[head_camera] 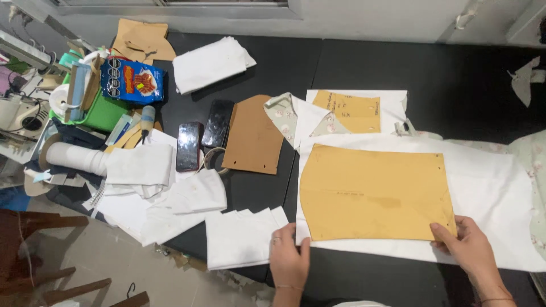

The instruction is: The person arranges brown paper patterns on a white fabric sheet on a table. They use a blue pen to mark the fabric and then cut the fabric using a green electric fabric cutter, following the pattern outlines.

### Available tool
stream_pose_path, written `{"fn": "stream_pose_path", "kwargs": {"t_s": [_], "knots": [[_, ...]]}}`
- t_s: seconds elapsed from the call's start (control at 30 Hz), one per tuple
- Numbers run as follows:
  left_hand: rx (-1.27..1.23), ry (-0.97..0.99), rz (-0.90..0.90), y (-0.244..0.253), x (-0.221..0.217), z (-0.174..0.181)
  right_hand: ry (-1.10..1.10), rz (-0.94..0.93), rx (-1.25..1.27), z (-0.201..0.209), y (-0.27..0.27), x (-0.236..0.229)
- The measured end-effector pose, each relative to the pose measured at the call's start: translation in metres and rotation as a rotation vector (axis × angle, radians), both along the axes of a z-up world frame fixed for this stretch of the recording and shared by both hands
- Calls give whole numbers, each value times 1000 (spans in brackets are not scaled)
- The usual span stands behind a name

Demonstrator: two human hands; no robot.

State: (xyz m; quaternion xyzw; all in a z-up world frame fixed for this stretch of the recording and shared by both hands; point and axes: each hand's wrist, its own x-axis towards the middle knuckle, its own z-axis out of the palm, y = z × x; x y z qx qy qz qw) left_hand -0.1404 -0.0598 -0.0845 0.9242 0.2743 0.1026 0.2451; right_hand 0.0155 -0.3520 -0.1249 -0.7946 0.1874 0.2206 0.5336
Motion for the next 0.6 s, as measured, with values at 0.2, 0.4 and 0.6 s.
{"fn": "stream_pose_path", "kwargs": {"t_s": [0.2, 0.4, 0.6], "knots": [[-401, 278, 183, 16, -1, 2, -37, 14, -204, 30, -1, -10], [-300, 280, 160, 13, 0, -15, -348, 93, -733, 10, -87, -15], [-341, 308, 126, 18, 1, -14, -120, -21, -668, 18, -100, -19]]}}
